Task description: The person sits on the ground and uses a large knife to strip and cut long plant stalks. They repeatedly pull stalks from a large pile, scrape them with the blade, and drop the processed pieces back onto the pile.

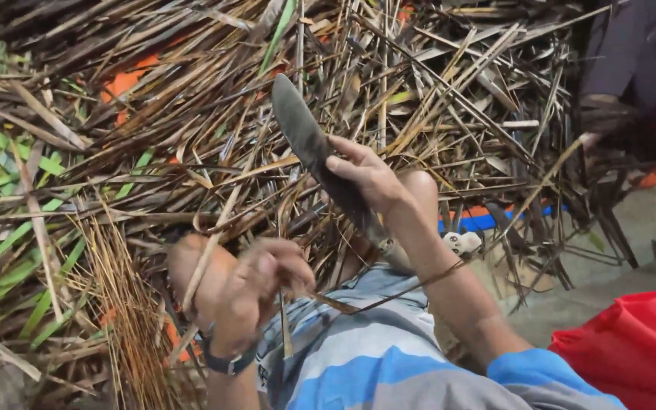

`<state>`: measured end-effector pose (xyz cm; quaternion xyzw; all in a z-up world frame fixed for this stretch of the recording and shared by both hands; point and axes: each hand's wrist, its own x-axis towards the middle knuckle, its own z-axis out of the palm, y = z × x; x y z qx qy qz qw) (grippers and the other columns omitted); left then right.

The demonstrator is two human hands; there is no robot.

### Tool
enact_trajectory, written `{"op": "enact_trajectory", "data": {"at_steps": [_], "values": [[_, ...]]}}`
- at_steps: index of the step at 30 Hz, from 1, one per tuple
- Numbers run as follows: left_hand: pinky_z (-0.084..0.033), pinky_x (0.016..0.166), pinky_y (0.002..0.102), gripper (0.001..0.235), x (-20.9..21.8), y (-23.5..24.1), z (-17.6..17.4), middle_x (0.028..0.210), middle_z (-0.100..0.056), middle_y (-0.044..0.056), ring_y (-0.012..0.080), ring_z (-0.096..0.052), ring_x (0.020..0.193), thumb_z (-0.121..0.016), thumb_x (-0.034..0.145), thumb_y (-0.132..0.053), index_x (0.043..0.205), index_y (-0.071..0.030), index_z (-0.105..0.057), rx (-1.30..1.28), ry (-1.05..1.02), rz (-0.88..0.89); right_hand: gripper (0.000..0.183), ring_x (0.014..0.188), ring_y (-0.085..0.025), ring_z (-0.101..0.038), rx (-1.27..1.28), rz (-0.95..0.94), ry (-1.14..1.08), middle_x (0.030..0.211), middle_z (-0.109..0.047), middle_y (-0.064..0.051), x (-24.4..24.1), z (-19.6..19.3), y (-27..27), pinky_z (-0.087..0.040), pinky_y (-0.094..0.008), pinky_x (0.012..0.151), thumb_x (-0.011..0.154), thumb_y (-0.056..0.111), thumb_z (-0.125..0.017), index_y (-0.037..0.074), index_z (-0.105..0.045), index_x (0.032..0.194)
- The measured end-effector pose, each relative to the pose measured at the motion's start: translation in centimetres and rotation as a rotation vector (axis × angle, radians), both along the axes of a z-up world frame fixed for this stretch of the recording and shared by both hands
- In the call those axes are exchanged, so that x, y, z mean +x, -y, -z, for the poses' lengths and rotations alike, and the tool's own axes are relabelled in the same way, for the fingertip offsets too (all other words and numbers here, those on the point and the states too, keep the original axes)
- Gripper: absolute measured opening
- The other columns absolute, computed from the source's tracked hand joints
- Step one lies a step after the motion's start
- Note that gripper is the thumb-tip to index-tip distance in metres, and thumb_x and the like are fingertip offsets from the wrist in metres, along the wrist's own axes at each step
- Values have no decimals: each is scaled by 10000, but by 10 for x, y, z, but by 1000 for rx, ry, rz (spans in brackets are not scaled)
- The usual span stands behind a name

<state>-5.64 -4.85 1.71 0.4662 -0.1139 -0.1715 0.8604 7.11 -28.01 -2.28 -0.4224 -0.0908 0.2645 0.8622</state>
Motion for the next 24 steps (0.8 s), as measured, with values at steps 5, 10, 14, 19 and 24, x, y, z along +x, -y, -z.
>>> {"op": "enact_trajectory", "data": {"at_steps": [5, 10, 14, 19, 24], "values": [[-497, 856, 407, 493, 53, 16, -26, 1203, -660, 219, 300, -623, 991, -452, 1040, -356, 1370, -2, -551, 899, 197, -240, 372, 631, -392, -739, -87, 219, 68, 934, -696, -275, -8, 10, -16, -646, -460, 500, 965, 33, -622, 31, -596, 1336], [-494, 954, 582, 555, 67, 40, -15, 1232, -647, 271, 462, -632, 1153, -400, 1063, -421, 1430, -12, -478, 1070, 169, -139, 373, 661, -356, -743, -149, 217, 106, 932, -700, -239, -15, -3, -16, -644, -453, 515, 957, 39, -647, 21, -606, 1328], [-555, 705, 430, 381, 67, 46, -4, 775, -707, 132, 285, -699, 716, -419, 1083, -319, 1262, -42, -609, 1002, 147, -242, 372, 610, -335, -739, -186, 172, 220, 871, -692, -205, -16, -7, -14, -630, -438, 479, 994, 67, -615, 11, -569, 1359], [-510, 637, 385, 276, 73, 40, 12, 614, -612, 63, 240, -584, 589, -433, 1081, -222, 1021, -63, -650, 988, 154, -338, 383, 517, -335, -718, -218, 46, 240, 683, -680, -279, -12, 15, -11, -601, -412, 417, 1037, 162, -544, -46, -468, 1349], [-514, 636, 438, 265, 71, 31, 26, 654, -624, 162, 288, -593, 585, -390, 1052, -188, 1023, -67, -624, 976, 91, -296, 177, 444, -287, -696, -419, -42, 110, 562, -670, -225, -11, 11, -9, -568, -357, 371, 1019, 210, -573, 56, -617, 946]]}}
